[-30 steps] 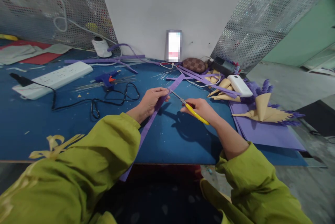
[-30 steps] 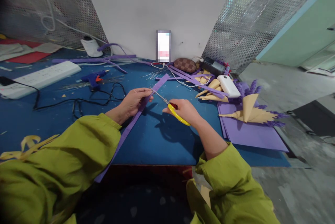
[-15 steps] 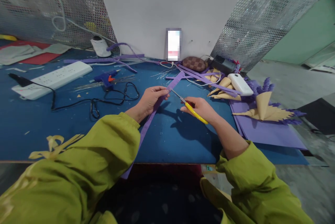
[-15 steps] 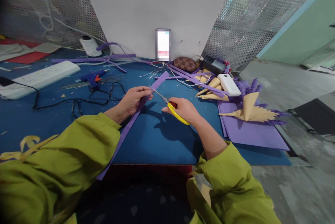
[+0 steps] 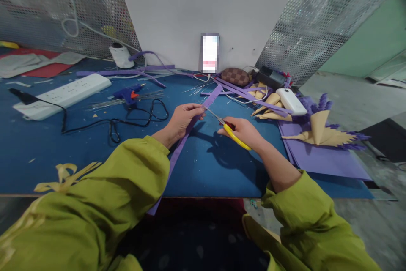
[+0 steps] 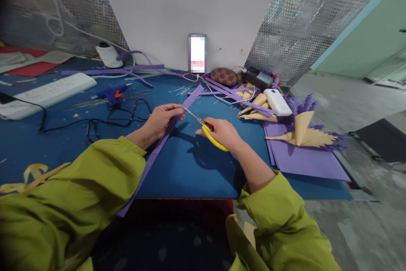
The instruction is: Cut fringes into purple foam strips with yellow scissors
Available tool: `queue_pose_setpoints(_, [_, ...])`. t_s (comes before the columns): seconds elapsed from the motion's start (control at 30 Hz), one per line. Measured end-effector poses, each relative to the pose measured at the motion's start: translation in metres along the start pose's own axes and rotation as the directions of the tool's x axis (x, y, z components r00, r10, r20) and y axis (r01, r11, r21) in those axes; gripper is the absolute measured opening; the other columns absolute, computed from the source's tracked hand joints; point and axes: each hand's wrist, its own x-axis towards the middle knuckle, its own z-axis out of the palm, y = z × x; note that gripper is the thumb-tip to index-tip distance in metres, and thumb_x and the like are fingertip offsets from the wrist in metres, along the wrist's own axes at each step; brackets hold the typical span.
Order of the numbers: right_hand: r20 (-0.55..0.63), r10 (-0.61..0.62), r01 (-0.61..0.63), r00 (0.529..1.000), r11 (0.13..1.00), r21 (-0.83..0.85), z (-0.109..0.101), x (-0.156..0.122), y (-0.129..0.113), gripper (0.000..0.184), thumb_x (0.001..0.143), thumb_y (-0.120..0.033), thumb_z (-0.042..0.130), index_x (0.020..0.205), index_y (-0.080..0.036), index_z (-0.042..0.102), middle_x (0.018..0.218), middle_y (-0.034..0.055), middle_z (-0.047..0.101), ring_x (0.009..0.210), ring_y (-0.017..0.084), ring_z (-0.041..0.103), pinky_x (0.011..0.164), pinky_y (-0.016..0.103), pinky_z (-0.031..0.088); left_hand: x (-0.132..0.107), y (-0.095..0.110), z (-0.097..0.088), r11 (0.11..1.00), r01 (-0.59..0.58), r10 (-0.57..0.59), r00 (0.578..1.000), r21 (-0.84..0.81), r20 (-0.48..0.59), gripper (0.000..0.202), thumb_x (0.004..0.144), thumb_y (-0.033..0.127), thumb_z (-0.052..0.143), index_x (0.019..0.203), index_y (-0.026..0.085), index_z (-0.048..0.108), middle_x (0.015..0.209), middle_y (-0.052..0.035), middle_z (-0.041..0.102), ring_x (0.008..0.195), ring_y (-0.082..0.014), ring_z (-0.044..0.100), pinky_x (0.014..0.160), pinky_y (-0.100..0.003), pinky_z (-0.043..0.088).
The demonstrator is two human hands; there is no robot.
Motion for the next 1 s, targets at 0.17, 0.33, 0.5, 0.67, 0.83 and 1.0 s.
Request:
queue_pose_setpoints(0.17, [-0.005,-0.014,0.014,1.000,0.999,0.029,-0.0005,-0.0004,-0.0007,0.037,0.084,-0.054,0.057,0.071,-0.020,0.052,0.061,-0.0034,0.046,0.059,0.012,0.039,0.055,0.023,0.025,0.0000,-0.0003,-0.0004,1.000,0.017,-0.017,1.000,0.006,-0.005,0.022,0.056,0.029,0.083,0.069,0.015,0.072,0.063,-0.0008,0.067,0.059,-0.0113,0.058,0.064,-0.025,0.047])
queue_pose_setpoints(0.33, [-0.003,-0.019,0.019,1.000,0.999,0.045,-0.0003,-0.0002,-0.0001,0.040,0.083,-0.056,0.057,0.067,-0.020,0.049,0.059,-0.0038,0.044,0.057,0.011,0.037,0.054,0.023,0.024,-0.0003,0.0004,0.0001,0.999,0.041,-0.041,0.999,-0.006,-0.023,0.022,0.056,0.027,0.083,0.070,0.014,0.072,0.062,-0.0016,0.067,0.058,-0.0110,0.057,0.064,-0.026,0.047])
queue_pose_setpoints(0.5, [0.002,-0.020,0.020,1.000,0.999,0.033,-0.0005,0.0000,-0.0002,0.041,0.084,-0.056,0.056,0.066,-0.020,0.048,0.059,-0.0041,0.043,0.057,0.011,0.037,0.055,0.023,0.025,-0.0014,0.0022,0.0013,0.999,0.050,-0.050,0.999,-0.001,-0.020,0.021,0.057,0.026,0.082,0.069,0.013,0.071,0.061,-0.0026,0.067,0.057,-0.0114,0.057,0.063,-0.027,0.048])
queue_pose_setpoints(0.67, [0.012,-0.003,0.003,1.000,1.000,0.012,0.0020,-0.0002,0.0003,0.041,0.083,-0.058,0.056,0.070,-0.020,0.049,0.061,-0.0038,0.045,0.058,0.011,0.039,0.055,0.023,0.024,-0.0035,0.0035,0.0033,0.997,0.073,-0.073,0.997,-0.015,-0.027,0.022,0.054,0.025,0.083,0.066,0.013,0.070,0.058,-0.0022,0.066,0.056,-0.0110,0.058,0.062,-0.025,0.047])
queue_pose_setpoints(0.83, [0.018,0.001,-0.001,1.000,1.000,0.016,0.0016,-0.0004,0.0007,0.041,0.083,-0.058,0.057,0.069,-0.020,0.049,0.060,-0.0038,0.044,0.058,0.012,0.039,0.054,0.023,0.023,-0.0041,0.0029,0.0042,0.995,0.093,-0.094,0.995,-0.020,-0.030,0.022,0.052,0.023,0.084,0.067,0.012,0.071,0.059,-0.0022,0.067,0.056,-0.0105,0.058,0.061,-0.024,0.047])
queue_pose_setpoints(1.0, [0.016,-0.011,0.010,1.000,0.998,0.061,-0.0007,-0.0003,0.0003,0.040,0.082,-0.056,0.058,0.067,-0.019,0.052,0.059,-0.0039,0.044,0.058,0.011,0.036,0.054,0.024,0.023,-0.0048,0.0052,0.0052,0.993,0.116,-0.117,0.992,-0.024,-0.037,0.021,0.053,0.021,0.083,0.067,0.012,0.070,0.059,-0.0020,0.067,0.057,-0.0106,0.059,0.061,-0.023,0.047])
